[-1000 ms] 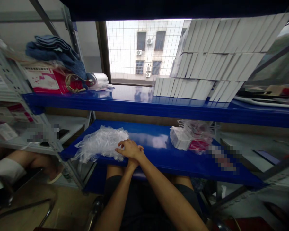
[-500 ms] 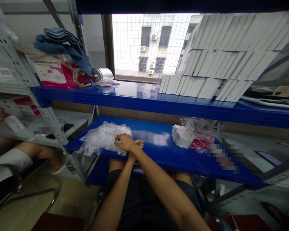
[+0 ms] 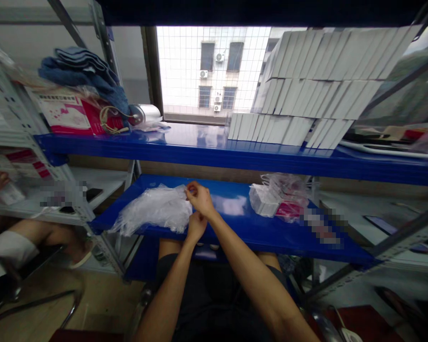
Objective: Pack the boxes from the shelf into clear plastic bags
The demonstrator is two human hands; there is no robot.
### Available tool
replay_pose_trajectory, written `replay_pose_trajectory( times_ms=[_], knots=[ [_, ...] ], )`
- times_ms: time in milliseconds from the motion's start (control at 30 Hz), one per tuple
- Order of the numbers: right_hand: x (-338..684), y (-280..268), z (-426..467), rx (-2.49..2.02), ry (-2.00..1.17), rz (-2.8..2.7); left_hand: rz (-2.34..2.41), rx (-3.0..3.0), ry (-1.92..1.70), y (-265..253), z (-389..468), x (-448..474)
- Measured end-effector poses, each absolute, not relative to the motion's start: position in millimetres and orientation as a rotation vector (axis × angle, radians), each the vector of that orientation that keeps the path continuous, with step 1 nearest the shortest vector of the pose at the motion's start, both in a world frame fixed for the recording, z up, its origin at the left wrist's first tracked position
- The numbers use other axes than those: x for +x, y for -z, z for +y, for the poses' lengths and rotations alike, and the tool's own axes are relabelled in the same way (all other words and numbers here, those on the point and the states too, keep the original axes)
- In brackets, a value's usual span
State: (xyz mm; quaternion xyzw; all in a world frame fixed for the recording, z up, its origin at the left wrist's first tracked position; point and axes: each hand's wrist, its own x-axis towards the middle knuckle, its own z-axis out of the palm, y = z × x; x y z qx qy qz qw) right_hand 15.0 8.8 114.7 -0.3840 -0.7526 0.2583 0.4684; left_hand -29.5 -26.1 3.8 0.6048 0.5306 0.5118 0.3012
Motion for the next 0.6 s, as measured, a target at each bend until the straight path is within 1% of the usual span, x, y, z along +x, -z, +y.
replay_pose_trajectory(
  times_ms=[67, 133, 233, 333, 400, 467, 600],
  knots=[
    [49.1, -115.5, 8.8, -0.898, -0.748, -1.724, 1.365, 1.597, -1.363, -3.1, -23.5, -29.3],
    [83.6, -113.4, 3.9, -0.893, -0.746, -1.675, 1.318, 1.603, -1.371, -4.1, -24.4, -28.7],
    [131.4, -104.9, -7.8, -0.967, -0.542, -1.778, 1.254, 1.672, -1.395, -12.0, -38.7, -24.4],
    [169.6, -91.8, -17.6, -1.076, -0.337, -1.881, 1.114, 2.032, -1.382, -28.7, -63.8, -14.0],
    [188.4, -84.2, -22.0, -1.130, -0.295, -1.903, 1.095, 2.224, -1.415, -42.7, -76.8, -5.2],
    [201.7, -80.4, -26.1, -1.163, -0.281, -1.927, 1.183, 2.345, -1.438, -55.8, -81.0, 2.5],
    [215.7, -84.4, -34.7, -1.170, -0.234, -1.983, 1.363, 2.542, -1.297, -69.8, -70.7, 10.2]
  ],
)
